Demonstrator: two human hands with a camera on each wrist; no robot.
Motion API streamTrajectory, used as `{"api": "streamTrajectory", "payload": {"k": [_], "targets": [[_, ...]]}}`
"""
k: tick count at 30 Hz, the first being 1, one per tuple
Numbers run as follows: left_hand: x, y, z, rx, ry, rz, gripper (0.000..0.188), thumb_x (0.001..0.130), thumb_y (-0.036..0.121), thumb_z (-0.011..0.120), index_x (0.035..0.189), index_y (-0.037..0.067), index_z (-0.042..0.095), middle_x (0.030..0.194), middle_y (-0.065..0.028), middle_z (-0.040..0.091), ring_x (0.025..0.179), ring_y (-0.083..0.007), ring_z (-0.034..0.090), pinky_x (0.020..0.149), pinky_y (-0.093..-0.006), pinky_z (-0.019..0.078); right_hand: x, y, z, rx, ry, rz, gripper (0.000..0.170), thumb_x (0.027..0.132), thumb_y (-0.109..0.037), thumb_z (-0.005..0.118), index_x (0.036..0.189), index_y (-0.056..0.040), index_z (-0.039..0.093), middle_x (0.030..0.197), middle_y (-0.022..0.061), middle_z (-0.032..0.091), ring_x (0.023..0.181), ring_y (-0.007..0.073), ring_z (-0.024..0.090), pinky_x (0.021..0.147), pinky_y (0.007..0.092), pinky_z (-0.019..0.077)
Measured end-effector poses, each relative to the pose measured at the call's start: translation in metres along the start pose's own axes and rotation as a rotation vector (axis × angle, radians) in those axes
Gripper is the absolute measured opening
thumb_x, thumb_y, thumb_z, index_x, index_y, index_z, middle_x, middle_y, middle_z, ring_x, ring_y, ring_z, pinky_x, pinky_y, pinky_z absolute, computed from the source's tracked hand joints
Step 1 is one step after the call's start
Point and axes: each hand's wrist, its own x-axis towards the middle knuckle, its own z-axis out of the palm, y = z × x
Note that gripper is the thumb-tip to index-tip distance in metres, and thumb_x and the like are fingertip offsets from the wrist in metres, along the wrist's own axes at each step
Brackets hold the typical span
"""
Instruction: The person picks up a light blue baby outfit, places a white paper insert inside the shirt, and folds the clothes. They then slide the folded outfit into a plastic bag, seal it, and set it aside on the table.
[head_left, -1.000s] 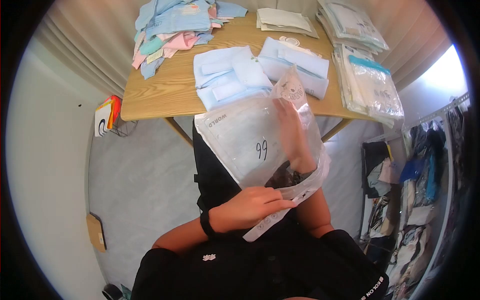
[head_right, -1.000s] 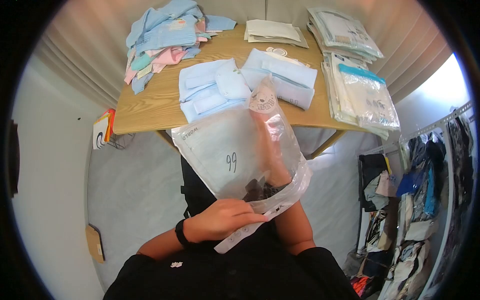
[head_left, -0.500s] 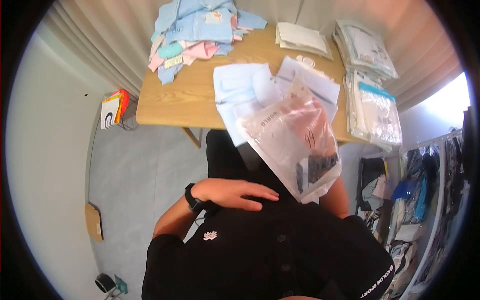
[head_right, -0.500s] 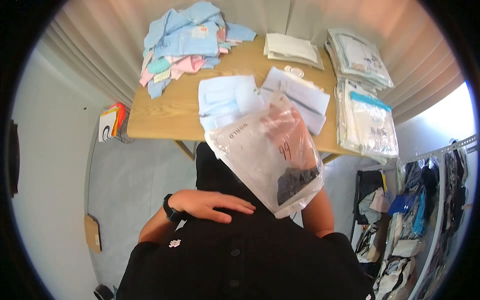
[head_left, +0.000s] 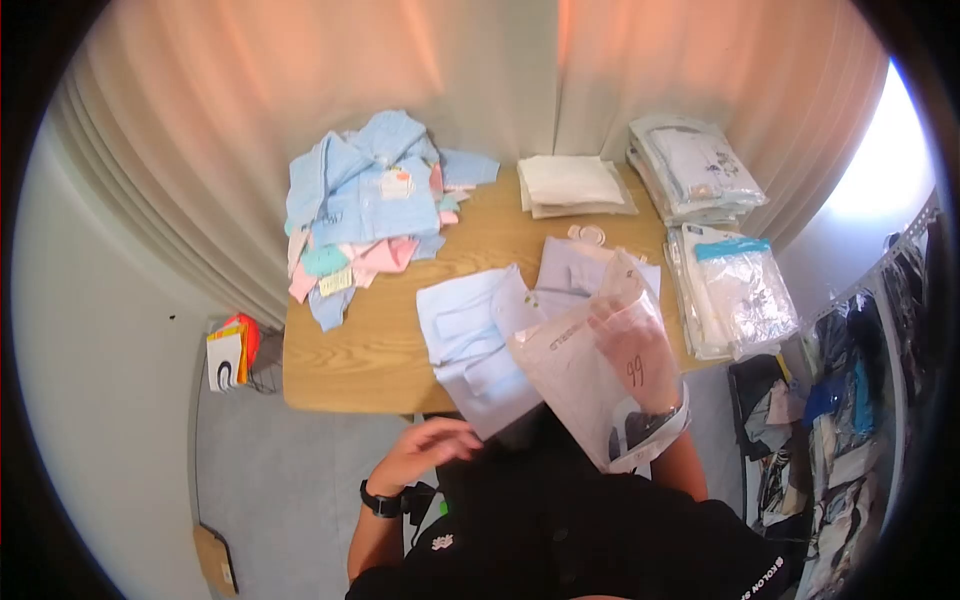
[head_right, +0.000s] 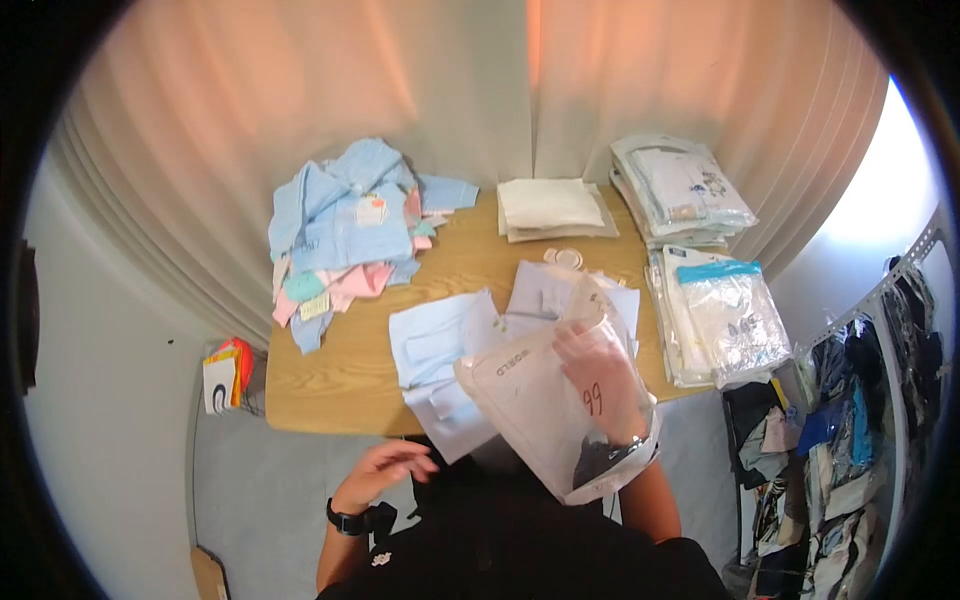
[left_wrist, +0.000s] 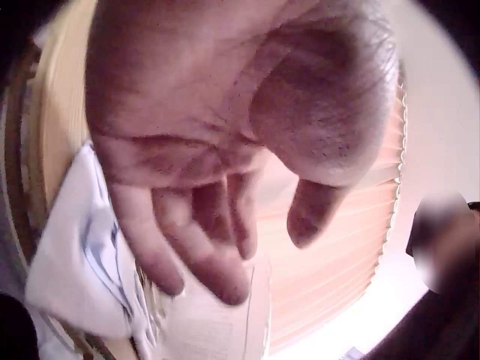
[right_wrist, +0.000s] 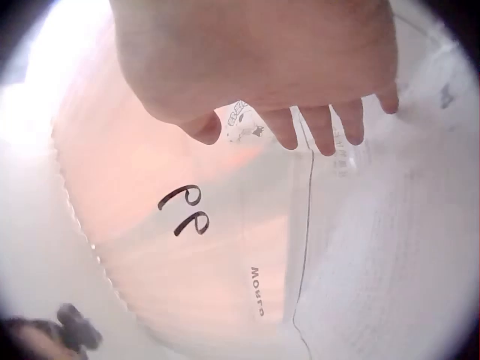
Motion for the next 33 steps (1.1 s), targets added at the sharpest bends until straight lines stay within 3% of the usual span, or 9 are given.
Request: {"api": "streamTrajectory", "payload": {"k": [1, 4, 8, 11, 12, 15, 22, 28, 33], "targets": [[0.004, -0.012, -0.014, 0.021, 0.171, 0.090, 0.029, 0.100, 0.022, 0.057, 0.119, 0.000, 0.061, 0.107, -0.0144, 0.068, 0.090, -0.0173, 0.064, 0.082, -0.0292, 0.0496, 0.001, 0.001, -0.002, 0.029, 0.017, 0.016, 0.049, 0.105, -0.020, 0.037, 0.149, -0.0001, 0.032, 0.148, 0.0186, 0.044, 0.139, 0.0281, 0.039, 0.114, 0.0401, 0.0320], [0.024, -0.036, -0.050, 0.073, 0.698, 0.344, 0.019, 0.100, 0.016, 0.056, 0.107, 0.000, 0.063, 0.091, -0.0074, 0.066, 0.076, -0.0116, 0.058, 0.069, -0.0254, 0.0474, 0.003, 0.020, -0.012, -0.784, -0.037, -0.140, 0.056, 0.105, -0.031, 0.035, 0.151, -0.0001, 0.029, 0.153, 0.0177, 0.037, 0.142, 0.0281, 0.034, 0.118, 0.0383, 0.0223], [0.058, -0.053, -0.085, 0.236, 0.957, 0.525, 0.013, 0.099, 0.012, 0.055, 0.098, 0.001, 0.063, 0.082, -0.0056, 0.062, 0.072, -0.0123, 0.057, 0.068, -0.0260, 0.0462, 0.015, 0.059, -0.040, -0.976, -0.016, -0.127, 0.067, 0.104, -0.048, 0.033, 0.150, -0.0002, 0.030, 0.152, 0.0168, 0.036, 0.144, 0.0315, 0.028, 0.120, 0.0417, 0.0144], [0.073, -0.055, -0.091, 0.728, 0.977, 0.477, 0.012, 0.095, 0.011, 0.060, 0.099, 0.000, 0.062, 0.084, -0.0087, 0.063, 0.076, -0.0179, 0.061, 0.072, -0.0292, 0.0485, 0.013, 0.058, -0.029, -1.261, -0.139, -0.231, 0.065, 0.099, -0.042, 0.048, 0.148, -0.0014, 0.033, 0.151, 0.0209, 0.035, 0.143, 0.0370, 0.027, 0.120, 0.0440, 0.0147], [0.073, -0.050, -0.088, 0.884, 0.940, 0.440, 0.016, 0.090, 0.011, 0.063, 0.102, 0.000, 0.063, 0.094, -0.0132, 0.065, 0.088, -0.0270, 0.063, 0.080, -0.0356, 0.0494, 0.012, 0.057, -0.028, -1.361, -0.177, -0.253, 0.065, 0.098, -0.039, 0.053, 0.147, -0.0018, 0.034, 0.151, 0.0221, 0.034, 0.143, 0.0387, 0.026, 0.120, 0.0450, 0.0149], [0.074, -0.036, -0.072, 1.125, 0.845, 0.441, 0.025, 0.088, 0.013, 0.064, 0.110, 0.001, 0.062, 0.110, -0.0162, 0.063, 0.103, -0.0341, 0.059, 0.089, -0.0407, 0.0462, 0.011, 0.053, -0.020, -1.572, -0.267, -0.287, 0.069, 0.091, -0.031, 0.063, 0.147, -0.0026, 0.035, 0.152, 0.0247, 0.030, 0.143, 0.0423, 0.024, 0.119, 0.0513, 0.0141], [0.047, -0.044, -0.082, 1.362, 0.640, 0.334, 0.047, 0.088, 0.025, 0.064, 0.129, 0.004, 0.056, 0.138, -0.0189, 0.050, 0.132, -0.0391, 0.043, 0.113, -0.0565, 0.0239, -0.002, 0.040, -0.026, -1.738, -0.147, -0.299, 0.073, 0.087, -0.031, 0.067, 0.147, -0.0032, 0.037, 0.150, 0.0259, 0.032, 0.142, 0.0475, 0.023, 0.117, 0.0601, 0.0108], [0.030, -0.036, -0.100, 1.554, 0.684, 0.156, 0.059, 0.089, 0.038, 0.062, 0.138, 0.007, 0.052, 0.150, -0.0182, 0.040, 0.141, -0.0393, 0.033, 0.116, -0.0599, 0.0149, -0.014, 0.039, -0.032, -1.862, -0.092, -0.376, 0.077, 0.085, -0.030, 0.070, 0.148, -0.0037, 0.036, 0.153, 0.0266, 0.029, 0.143, 0.0487, 0.022, 0.116, 0.0612, 0.0125], [0.025, -0.016, -0.100, 1.572, 0.355, 0.163, 0.078, 0.079, 0.047, 0.070, 0.143, 0.011, 0.048, 0.154, -0.0187, 0.035, 0.144, -0.0387, 0.028, 0.116, -0.0601, 0.0153, -0.023, 0.034, -0.037, -1.907, -0.019, -0.244, 0.082, 0.080, -0.033, 0.075, 0.148, -0.0050, 0.038, 0.157, 0.0225, 0.026, 0.147, 0.0447, 0.014, 0.117, 0.0607, 0.0065]]}}
